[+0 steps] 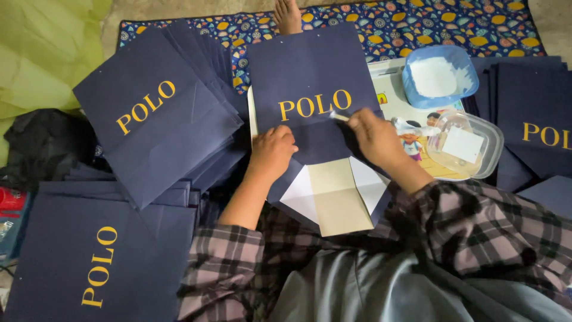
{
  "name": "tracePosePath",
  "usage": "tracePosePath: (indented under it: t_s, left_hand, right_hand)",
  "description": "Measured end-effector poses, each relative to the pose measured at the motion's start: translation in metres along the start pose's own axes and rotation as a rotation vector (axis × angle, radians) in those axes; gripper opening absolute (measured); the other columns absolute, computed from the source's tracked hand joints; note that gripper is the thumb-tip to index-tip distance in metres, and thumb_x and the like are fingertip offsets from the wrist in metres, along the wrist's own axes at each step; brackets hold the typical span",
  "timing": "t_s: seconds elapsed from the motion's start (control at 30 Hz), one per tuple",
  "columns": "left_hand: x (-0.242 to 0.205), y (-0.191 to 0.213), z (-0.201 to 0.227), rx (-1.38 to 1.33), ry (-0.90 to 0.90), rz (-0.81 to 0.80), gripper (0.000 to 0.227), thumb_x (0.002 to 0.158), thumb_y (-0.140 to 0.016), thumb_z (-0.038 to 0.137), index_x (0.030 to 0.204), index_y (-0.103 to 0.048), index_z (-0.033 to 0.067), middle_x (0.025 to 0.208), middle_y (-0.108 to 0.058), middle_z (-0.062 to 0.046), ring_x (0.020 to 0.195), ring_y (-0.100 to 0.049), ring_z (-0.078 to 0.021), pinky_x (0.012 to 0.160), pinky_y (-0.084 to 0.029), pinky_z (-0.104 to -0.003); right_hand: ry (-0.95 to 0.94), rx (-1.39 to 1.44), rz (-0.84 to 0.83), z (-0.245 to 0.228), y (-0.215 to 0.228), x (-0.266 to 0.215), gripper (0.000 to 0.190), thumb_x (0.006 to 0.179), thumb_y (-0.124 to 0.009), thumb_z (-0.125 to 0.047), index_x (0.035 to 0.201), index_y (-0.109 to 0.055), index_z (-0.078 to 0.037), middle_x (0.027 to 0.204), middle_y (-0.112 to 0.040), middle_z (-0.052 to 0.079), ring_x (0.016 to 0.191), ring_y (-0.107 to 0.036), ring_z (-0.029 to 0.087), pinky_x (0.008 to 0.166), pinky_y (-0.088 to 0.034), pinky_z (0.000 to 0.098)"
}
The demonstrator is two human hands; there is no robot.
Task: The person assembles a dark blue paper bag with a gold 'POLO' logo by applying white adhesive to the inner flaps using a small brush. They fold the flaps inward to form the bag's base, press them to secure the bond, and wipe the exterior with a white cloth. The finished bag is placed on a stack of completed bags.
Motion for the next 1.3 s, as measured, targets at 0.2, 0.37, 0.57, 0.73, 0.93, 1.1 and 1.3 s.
tracePosePath:
  t_s: [0.2,0.37,0.57,0.73,0.93,1.1,1.3]
  left_hand:
    - [-0.001,0.006,0.019,-0.151,-0.088,-0.197,0.042,0.099,-0.057,0.018,0.14,-0.063,0.0238,0.157,-0.047,-0.006,0.146,-0.043,-0.0323,0.117,-0.038,-0.051]
    - [0.002,0.021,0.031,-0.159,-0.041,-0.234,0.047,0.098,-0.058,0.038,0.142,-0.061,0.0245,0.159,-0.044,-0.012,0.147,-0.04,-0.0373,0.117,-0.032,-0.061]
    - [0.003,0.038,0.053,-0.032,-0.006,-0.404,0.052,0.103,-0.043,0.046,0.155,-0.041,0.0392,0.168,-0.026,-0.01,0.155,-0.022,-0.0377,0.122,-0.015,-0.064]
    - [0.012,0.056,0.077,-0.002,0.023,-0.577,0.054,0.102,-0.041,0.048,0.156,-0.036,0.0454,0.171,-0.013,-0.014,0.156,-0.009,-0.0464,0.12,-0.007,-0.072]
    - [0.025,0.062,0.094,0.029,0.068,-0.63,0.056,0.102,-0.045,0.052,0.156,-0.031,0.0512,0.169,-0.008,-0.022,0.151,-0.004,-0.0584,0.111,-0.004,-0.083]
    - [0.026,0.064,0.096,-0.003,0.15,-0.637,0.053,0.102,-0.042,0.048,0.155,-0.034,0.0502,0.17,-0.009,-0.02,0.152,-0.001,-0.0563,0.109,0.0,-0.084]
    - [0.031,0.056,0.094,0.033,0.213,-0.671,0.056,0.101,-0.042,0.055,0.155,-0.03,0.0522,0.171,-0.007,-0.017,0.153,0.001,-0.0528,0.11,0.001,-0.083]
  right_hand:
    - [0.233,-0.105,-0.018,-0.012,-0.002,-0.017,0.025,0.109,-0.054,-0.039,0.105,-0.057,-0.014,0.082,-0.069,0.016,0.086,-0.073,0.042,0.075,-0.057,0.0547]
    - [0.339,0.01,-0.007,-0.035,0.013,-0.017,0.026,0.108,-0.055,-0.035,0.101,-0.058,-0.011,0.091,-0.07,0.019,0.094,-0.071,0.046,0.08,-0.057,0.0576]
    - [0.446,0.171,-0.151,-0.055,0.031,-0.052,0.024,0.106,-0.052,-0.032,0.099,-0.059,-0.009,0.103,-0.072,0.027,0.113,-0.066,0.049,0.098,-0.049,0.0663]
    - [0.529,0.242,-0.164,-0.055,0.031,-0.063,0.027,0.106,-0.053,-0.029,0.098,-0.058,-0.004,0.102,-0.073,0.029,0.117,-0.064,0.05,0.1,-0.048,0.066]
    - [0.561,0.301,-0.133,-0.051,0.039,-0.061,0.026,0.106,-0.052,-0.027,0.097,-0.059,-0.003,0.095,-0.074,0.029,0.113,-0.066,0.052,0.101,-0.048,0.0677]
    - [0.599,0.34,-0.137,-0.051,0.041,-0.061,0.029,0.107,-0.049,-0.029,0.095,-0.058,-0.005,0.093,-0.075,0.026,0.112,-0.069,0.047,0.101,-0.047,0.0662]
    - [0.388,0.399,-0.193,-0.049,0.067,-0.056,0.015,0.101,-0.061,-0.019,0.101,-0.062,-0.004,0.094,-0.073,0.031,0.111,-0.065,0.055,0.093,-0.051,0.0709]
Point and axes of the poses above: each hand's wrist, its own x-axis towards the middle knuckle, its own y-axis out of the back of the hand, z = x × y, the point moved 4 cm from there along x, towards the middle knuckle
